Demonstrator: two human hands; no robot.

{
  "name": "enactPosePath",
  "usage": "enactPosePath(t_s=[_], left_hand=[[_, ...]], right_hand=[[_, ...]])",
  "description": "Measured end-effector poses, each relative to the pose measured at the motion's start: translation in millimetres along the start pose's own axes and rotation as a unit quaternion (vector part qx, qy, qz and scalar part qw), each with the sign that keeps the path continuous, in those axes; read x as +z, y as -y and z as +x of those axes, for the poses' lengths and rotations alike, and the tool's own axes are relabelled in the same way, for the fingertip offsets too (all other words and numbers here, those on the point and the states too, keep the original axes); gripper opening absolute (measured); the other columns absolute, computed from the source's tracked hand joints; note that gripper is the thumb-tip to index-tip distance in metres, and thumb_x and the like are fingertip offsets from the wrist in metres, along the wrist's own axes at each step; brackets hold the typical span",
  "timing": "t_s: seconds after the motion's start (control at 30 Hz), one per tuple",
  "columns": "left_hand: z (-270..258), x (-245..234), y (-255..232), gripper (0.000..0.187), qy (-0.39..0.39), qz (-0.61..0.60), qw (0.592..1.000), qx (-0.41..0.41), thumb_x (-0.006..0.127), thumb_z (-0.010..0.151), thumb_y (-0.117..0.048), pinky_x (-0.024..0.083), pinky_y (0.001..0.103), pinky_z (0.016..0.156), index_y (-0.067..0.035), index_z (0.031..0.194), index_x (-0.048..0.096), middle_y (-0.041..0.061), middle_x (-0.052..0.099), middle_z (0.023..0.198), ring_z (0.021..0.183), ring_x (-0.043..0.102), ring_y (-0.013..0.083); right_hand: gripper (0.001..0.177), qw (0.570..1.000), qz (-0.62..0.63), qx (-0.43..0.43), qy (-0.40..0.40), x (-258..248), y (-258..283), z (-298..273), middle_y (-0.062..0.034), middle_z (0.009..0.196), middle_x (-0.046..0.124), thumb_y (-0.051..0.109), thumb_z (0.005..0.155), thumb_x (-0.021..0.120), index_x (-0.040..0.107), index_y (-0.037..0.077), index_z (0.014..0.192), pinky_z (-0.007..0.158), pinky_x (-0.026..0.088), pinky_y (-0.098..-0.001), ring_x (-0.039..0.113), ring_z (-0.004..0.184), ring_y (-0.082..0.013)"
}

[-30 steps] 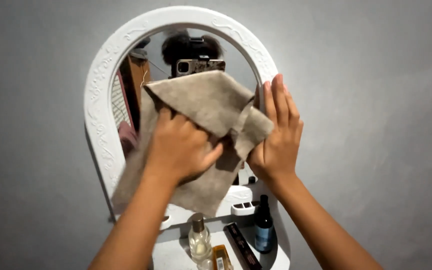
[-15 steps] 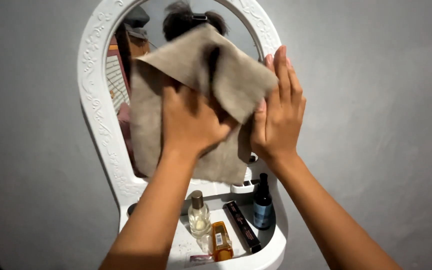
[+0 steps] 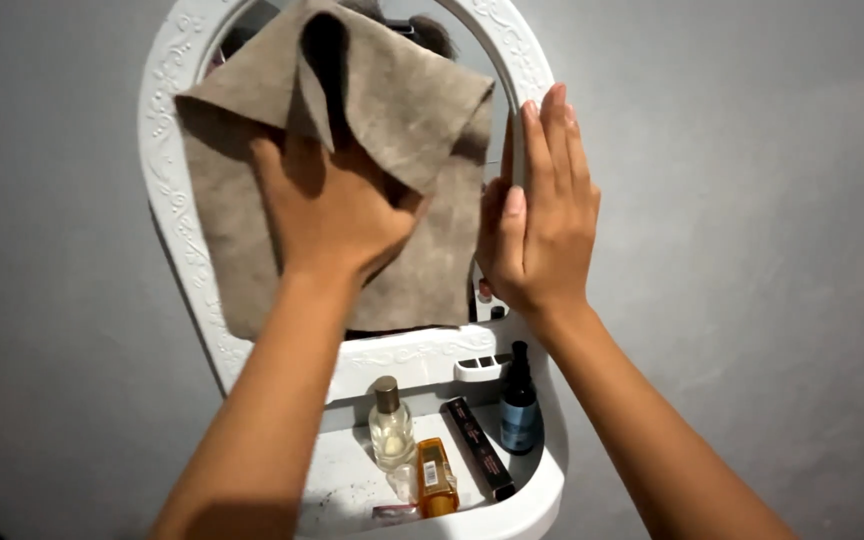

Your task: Cleaning a wall-mounted mirror using a cloth.

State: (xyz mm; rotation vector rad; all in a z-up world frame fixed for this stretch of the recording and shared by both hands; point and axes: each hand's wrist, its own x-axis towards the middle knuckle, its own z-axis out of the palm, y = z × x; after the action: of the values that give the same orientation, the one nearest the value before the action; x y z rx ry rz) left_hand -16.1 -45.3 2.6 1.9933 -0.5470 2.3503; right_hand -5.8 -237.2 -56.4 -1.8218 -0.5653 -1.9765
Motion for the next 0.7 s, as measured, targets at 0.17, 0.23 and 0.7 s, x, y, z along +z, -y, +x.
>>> enactPosePath(t_s=[0.17,0.23,0.7], left_hand=[[-40,-1,2,0.094,0.099,0.040,0.994,0.003,0.071,0.069,-0.066,0.039,0.061,0.097,-0.005,0.140,0.058,0.017,0.068,0.121,0.105,0.065,0.0379],[-56,-12,8,0.093,0.140,-0.014,0.990,-0.006,0.071,0.069,-0.065,0.039,0.062,0.098,-0.003,0.139,0.062,0.017,0.069,0.111,0.097,0.064,0.0384],[-12,23,16,0.115,0.225,-0.111,0.954,-0.167,0.057,0.082,-0.087,0.046,0.056,0.097,0.003,0.151,0.039,0.028,0.052,0.138,0.117,0.057,0.0408]], right_hand=[[0.060,1.000,0.013,0.012,0.021,-3,1,1,-0.0177,0.174,0.030,0.017,0.107,0.039,0.036,0.004,0.165,0.125,0.037,-0.0431,0.031,0.164,-0.0349],[0.059,0.999,0.012,0.013,0.027,-1,2,0,-0.0180,0.174,0.030,0.016,0.108,0.040,0.036,0.004,0.166,0.125,0.037,-0.0433,0.030,0.165,-0.0350],[0.056,0.999,0.034,-0.003,-0.002,-3,2,1,-0.0195,0.172,0.033,0.016,0.109,0.037,0.038,0.002,0.163,0.126,0.033,-0.0426,0.031,0.159,-0.0355]])
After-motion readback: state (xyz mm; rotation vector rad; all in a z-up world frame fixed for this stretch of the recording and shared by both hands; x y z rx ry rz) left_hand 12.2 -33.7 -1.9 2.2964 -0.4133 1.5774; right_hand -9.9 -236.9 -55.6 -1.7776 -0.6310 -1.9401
